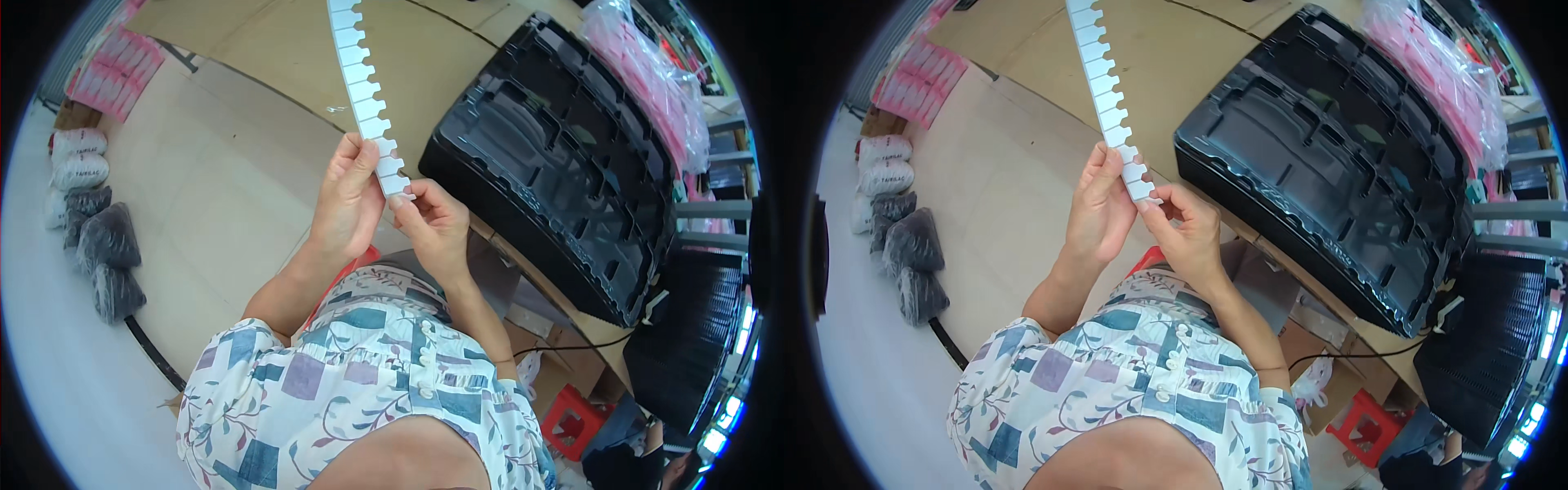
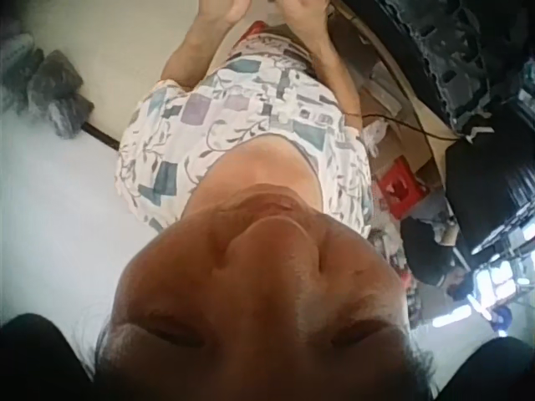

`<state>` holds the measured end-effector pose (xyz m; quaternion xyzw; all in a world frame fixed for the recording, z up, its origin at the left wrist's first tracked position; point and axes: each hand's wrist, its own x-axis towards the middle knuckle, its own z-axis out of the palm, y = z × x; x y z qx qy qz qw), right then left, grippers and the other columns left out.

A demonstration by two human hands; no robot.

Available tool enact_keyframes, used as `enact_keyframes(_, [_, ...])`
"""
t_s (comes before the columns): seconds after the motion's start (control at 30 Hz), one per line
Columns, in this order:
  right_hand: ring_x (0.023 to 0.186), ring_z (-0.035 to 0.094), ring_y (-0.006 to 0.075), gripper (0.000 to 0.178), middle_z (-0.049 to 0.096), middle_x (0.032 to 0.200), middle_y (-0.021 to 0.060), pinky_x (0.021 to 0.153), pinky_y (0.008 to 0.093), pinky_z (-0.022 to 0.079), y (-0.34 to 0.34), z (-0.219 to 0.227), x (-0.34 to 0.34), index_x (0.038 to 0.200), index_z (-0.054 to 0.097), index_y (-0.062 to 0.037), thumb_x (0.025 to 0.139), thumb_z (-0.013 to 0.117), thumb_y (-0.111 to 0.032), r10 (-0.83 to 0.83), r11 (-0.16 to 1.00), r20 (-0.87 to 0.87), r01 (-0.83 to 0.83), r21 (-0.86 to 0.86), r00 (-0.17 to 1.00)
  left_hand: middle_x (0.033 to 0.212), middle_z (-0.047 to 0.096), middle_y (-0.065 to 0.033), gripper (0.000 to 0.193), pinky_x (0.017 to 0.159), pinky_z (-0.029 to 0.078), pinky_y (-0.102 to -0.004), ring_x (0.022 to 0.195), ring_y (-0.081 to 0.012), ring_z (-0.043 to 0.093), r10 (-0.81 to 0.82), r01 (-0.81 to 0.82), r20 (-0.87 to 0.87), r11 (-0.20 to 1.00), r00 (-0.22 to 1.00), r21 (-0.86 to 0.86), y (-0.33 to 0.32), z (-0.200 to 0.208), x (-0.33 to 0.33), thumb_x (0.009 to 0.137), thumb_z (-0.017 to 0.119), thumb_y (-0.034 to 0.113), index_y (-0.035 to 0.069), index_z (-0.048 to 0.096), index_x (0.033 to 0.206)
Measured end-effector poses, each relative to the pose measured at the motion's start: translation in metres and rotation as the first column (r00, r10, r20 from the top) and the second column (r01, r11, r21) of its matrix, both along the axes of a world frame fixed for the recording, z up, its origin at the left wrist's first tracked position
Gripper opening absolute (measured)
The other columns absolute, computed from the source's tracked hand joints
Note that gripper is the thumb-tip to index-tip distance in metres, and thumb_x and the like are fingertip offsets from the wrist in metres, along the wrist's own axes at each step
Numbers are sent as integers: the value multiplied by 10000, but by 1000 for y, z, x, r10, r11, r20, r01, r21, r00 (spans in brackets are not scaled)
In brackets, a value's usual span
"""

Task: The person places pink foam inserts into black plastic trays and secures them with white adhesive strips. They repeatedly pick up trays, apply the foam, and attach the adhesive tabs to the tray edges.

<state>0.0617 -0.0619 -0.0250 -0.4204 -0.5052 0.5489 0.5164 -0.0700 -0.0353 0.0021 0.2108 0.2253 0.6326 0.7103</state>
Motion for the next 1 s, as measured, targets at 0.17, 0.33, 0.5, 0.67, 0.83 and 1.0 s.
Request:
enact_keyframes(0.17, [694, 572, 24, 152, 635, 782, -22, 596, 204, 474, -15, 23, 30, 1024, 659, 17, 906, 683, -76, 108, 988, -96, -117, -103, 990, 885, 647, -40, 172, 680, 496, -265, 767, -107, 601, -261, 313, -427, 948, 866, 56, -6, 3, -13, 922, 687, 124, 32, 623, 1052])
enact_keyframes(0.33, [688, 606, 71, 263, 665, 826, 41, 598, 215, 502, -25, 45, 36, 1084, 636, 53, 844, 712, -23, -154, 960, 228, 91, 265, 961, 833, 671, -29, 110, 653, 494, -240, 722, -89, 608, -154, 232, -525, 969, 837, 86, -11, 9, -10, 889, 724, 80, 7, 688, 963])
enact_keyframes(0.5, [652, 627, 112, 140, 664, 790, 62, 563, 238, 496, -29, 58, 44, 932, 687, 6, 801, 734, -11, -239, 942, 332, 136, 305, 913, 847, 666, -18, 111, 634, 467, -219, 725, -63, 587, -51, 212, -561, 951, 826, 226, -22, 18, 4, 893, 719, 71, 5, 684, 975])
enact_keyframes(0.67, [622, 620, 128, 98, 651, 754, 65, 540, 248, 493, -33, 68, 47, 857, 684, -9, 787, 752, -12, -304, 923, 399, 164, 348, 865, 765, 650, 1, 67, 528, 407, -208, 634, -27, 543, 53, 251, -695, 911, 717, 327, -23, 13, 4, 896, 710, 67, 16, 687, 933])
enact_keyframes(0.83, [629, 592, 191, 245, 629, 833, 74, 500, 274, 474, -27, 53, 47, 846, 662, 3, 613, 737, -15, -698, 481, 443, -90, 872, 563, 662, 598, 10, 100, 472, 356, -210, 538, -25, 484, -7, 131, -559, 975, 829, 182, -29, 12, 18, 912, 695, 111, 33, 669, 856])
enact_keyframes(1.0, [624, 582, 190, 267, 628, 848, 92, 496, 286, 472, -27, 65, 56, 866, 667, 9, 611, 707, -57, -664, 330, 413, -252, 910, 624, 701, 593, 9, 164, 532, 379, -220, 571, -50, 486, -235, 222, -244, 972, 941, -80, -31, 29, 24, 937, 671, 154, 34, 649, 827])
